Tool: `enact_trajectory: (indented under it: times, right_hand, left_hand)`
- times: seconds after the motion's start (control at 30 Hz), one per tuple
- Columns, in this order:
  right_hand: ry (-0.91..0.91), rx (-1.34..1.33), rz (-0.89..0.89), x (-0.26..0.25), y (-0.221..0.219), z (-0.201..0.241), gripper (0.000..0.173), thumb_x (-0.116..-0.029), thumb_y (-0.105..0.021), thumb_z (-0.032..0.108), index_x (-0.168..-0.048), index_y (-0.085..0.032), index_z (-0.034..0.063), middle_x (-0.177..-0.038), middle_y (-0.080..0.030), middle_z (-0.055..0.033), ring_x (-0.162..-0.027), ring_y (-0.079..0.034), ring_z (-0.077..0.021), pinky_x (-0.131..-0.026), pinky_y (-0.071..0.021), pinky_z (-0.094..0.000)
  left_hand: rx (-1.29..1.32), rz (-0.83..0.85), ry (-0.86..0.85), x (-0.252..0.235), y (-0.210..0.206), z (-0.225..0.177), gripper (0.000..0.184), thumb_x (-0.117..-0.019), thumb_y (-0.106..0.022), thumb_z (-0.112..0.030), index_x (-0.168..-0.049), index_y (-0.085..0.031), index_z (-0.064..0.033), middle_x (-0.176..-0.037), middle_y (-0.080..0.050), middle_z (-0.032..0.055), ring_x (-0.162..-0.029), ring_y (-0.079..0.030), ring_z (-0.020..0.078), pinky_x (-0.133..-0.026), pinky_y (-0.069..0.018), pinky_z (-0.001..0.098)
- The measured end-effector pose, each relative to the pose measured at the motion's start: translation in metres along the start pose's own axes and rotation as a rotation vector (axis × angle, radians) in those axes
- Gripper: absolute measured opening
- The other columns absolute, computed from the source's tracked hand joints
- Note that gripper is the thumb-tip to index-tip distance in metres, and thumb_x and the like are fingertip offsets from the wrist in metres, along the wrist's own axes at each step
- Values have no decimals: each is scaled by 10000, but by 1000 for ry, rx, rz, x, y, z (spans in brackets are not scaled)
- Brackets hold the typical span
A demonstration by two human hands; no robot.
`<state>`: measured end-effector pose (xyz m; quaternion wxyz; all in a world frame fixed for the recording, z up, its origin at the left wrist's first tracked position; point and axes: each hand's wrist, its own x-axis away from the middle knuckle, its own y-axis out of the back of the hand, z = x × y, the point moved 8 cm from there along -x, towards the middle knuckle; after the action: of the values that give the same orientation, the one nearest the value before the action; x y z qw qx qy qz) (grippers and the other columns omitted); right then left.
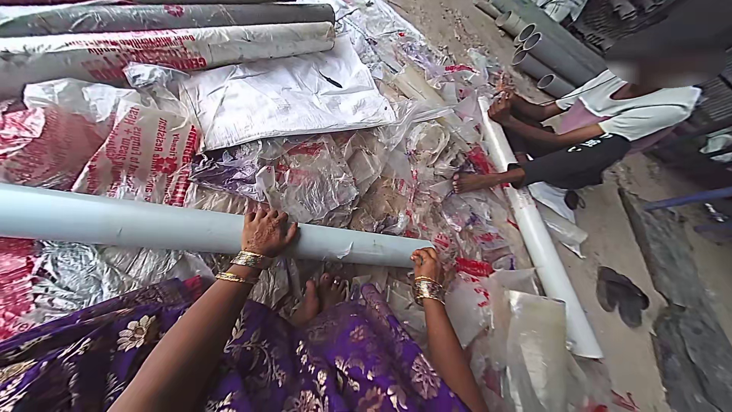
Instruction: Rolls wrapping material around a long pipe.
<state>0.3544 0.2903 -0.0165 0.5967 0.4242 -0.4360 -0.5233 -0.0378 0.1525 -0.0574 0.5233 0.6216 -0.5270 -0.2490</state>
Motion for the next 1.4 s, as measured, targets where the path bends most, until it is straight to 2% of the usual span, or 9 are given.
enact_trajectory:
  times: [0.3, 0.5, 0.6, 0.7, 0.77, 0.93, 1.07, 1.3, 1.4]
  right_hand:
    - [148, -55, 70, 34, -13, 1, 155, -973, -574, -54, -1022, -707, -115, -1095, -697, -289, -1054, -684, -432, -965, -519, -553]
    - [86, -114, 77, 57, -5, 10, 171, -980, -566, -55, -1051, -697, -140, -1118, -695, -311, -1102, -669, -436, -1030, -483, -531]
    - [-51, -147, 131, 52, -6, 8, 241, -1024, -586, 53, -1163, -638, -137, -1128, -680, -302, -1100, -657, -416, -1029, -474, -521]
    - [-87, -164, 106, 40, -7, 3, 534, -979, -718, 255, -1349, -538, -85, -904, -675, -222, -826, -651, -358, -832, -521, -535]
    - [-111, -95, 152, 26, -10, 4, 619, -947, -756, 312, -1424, -527, -9, -853, -665, -194, -775, -630, -349, -795, -504, -560]
    - [-90, 37, 228, 6, -9, 18, 260, -1027, -615, 151, -1234, -714, 28, -1032, -729, -234, -994, -682, -393, -956, -473, -576]
    - [-35, -8, 309, 10, -12, 18, 252, -1050, -535, 78, -1197, -728, 9, -1166, -722, -234, -1143, -667, -384, -1037, -452, -569]
    - [102, -186, 194, 31, -10, 8, 195, -1003, -583, -6, -1075, -755, -65, -1038, -698, -275, -1033, -658, -373, -1002, -473, -478]
    - [25, -220, 78, 38, 6, 9, 138, -961, -685, 26, -1048, -789, -2, -1162, -633, -292, -1083, -624, -361, -987, -503, -427]
  left_hand:
    - [0, 0, 3, -1, 2, 0, 567, -1038, -385, -497, -1177, -702, -49, -1228, -682, 230, -1234, -588, 450, -1039, -386, 637]
    - [16, -7, -2, -1, 3, 0, 578, -1033, -389, -504, -1195, -701, -45, -1243, -679, 236, -1239, -585, 461, -1043, -380, 649]
    - [27, 11, 2, -1, 4, 1, 572, -1039, -392, -497, -1198, -695, -40, -1247, -675, 239, -1239, -583, 461, -1045, -377, 648]
    - [23, 9, 2, -2, 1, 1, 572, -1039, -395, -500, -1197, -695, -39, -1250, -673, 238, -1239, -584, 458, -1046, -381, 642]
    - [20, 12, 3, -2, 0, 2, 578, -1040, -393, -503, -1203, -694, -38, -1258, -671, 238, -1238, -586, 456, -1048, -380, 642]
    - [11, 30, 11, -3, 1, 3, 578, -1039, -385, -513, -1221, -693, -59, -1269, -671, 221, -1248, -584, 439, -1054, -382, 629]
    - [10, 36, 7, -3, 0, 1, 581, -1042, -385, -509, -1224, -688, -49, -1266, -670, 225, -1248, -584, 437, -1057, -377, 628]
    - [28, 20, -1, 1, 4, 0, 556, -1043, -413, -497, -1205, -695, -45, -1245, -673, 238, -1242, -581, 455, -1040, -382, 644]
    - [20, 32, 2, 0, 5, 0, 558, -1047, -410, -493, -1205, -690, -36, -1250, -669, 238, -1244, -579, 454, -1041, -382, 643]
